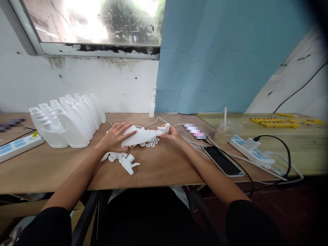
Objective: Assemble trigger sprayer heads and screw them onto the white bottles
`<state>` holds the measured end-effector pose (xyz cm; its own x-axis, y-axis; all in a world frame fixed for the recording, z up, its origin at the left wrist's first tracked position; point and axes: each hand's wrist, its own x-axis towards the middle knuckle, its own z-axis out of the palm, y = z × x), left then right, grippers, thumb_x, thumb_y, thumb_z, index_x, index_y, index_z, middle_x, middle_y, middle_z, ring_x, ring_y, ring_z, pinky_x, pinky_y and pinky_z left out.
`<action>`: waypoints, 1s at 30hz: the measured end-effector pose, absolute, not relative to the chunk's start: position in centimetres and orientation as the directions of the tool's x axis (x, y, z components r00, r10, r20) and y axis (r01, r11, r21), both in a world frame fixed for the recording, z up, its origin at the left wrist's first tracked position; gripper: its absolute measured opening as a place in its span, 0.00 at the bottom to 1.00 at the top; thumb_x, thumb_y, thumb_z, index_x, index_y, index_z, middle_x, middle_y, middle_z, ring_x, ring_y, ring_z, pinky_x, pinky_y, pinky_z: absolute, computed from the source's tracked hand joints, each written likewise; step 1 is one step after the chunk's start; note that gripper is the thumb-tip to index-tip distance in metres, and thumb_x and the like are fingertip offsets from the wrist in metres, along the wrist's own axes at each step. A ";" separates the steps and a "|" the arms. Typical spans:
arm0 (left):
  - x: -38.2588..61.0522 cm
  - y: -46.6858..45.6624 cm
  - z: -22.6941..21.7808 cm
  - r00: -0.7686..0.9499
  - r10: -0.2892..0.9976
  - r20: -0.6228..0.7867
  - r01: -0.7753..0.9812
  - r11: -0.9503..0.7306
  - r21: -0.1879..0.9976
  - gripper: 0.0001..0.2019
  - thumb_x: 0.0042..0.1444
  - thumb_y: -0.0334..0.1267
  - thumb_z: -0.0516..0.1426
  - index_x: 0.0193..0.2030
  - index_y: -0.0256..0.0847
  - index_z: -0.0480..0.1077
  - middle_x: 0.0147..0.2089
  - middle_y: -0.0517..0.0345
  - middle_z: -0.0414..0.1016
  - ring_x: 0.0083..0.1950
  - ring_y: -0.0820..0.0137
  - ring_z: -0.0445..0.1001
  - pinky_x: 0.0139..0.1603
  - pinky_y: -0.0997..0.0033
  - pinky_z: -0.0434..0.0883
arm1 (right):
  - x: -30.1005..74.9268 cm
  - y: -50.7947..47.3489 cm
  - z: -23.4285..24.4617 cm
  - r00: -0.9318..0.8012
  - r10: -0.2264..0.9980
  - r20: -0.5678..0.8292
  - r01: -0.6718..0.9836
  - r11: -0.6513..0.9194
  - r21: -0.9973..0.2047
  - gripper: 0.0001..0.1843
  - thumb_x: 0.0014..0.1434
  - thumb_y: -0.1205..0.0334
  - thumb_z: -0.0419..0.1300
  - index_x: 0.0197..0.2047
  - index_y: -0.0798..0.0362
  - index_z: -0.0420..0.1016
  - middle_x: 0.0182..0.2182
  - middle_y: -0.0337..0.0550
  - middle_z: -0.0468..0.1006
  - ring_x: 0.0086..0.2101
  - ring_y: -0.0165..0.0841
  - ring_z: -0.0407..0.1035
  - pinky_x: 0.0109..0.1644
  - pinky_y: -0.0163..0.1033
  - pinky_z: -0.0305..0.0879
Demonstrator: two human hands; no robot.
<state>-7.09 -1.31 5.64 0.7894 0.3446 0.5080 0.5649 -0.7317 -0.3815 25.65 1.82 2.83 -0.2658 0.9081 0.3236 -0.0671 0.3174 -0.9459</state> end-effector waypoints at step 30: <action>-7.4 -1.2 5.6 0.785 0.302 0.541 0.557 -0.727 -0.403 0.33 0.50 0.44 0.58 0.65 0.43 0.60 0.68 0.39 0.57 0.62 0.47 0.61 0.58 0.45 0.60 | 23.8 1.1 2.6 -0.240 0.927 0.288 -0.226 0.235 -0.945 0.34 0.39 0.53 0.74 0.43 0.49 0.60 0.33 0.35 0.73 0.23 0.24 0.62 0.26 0.34 0.56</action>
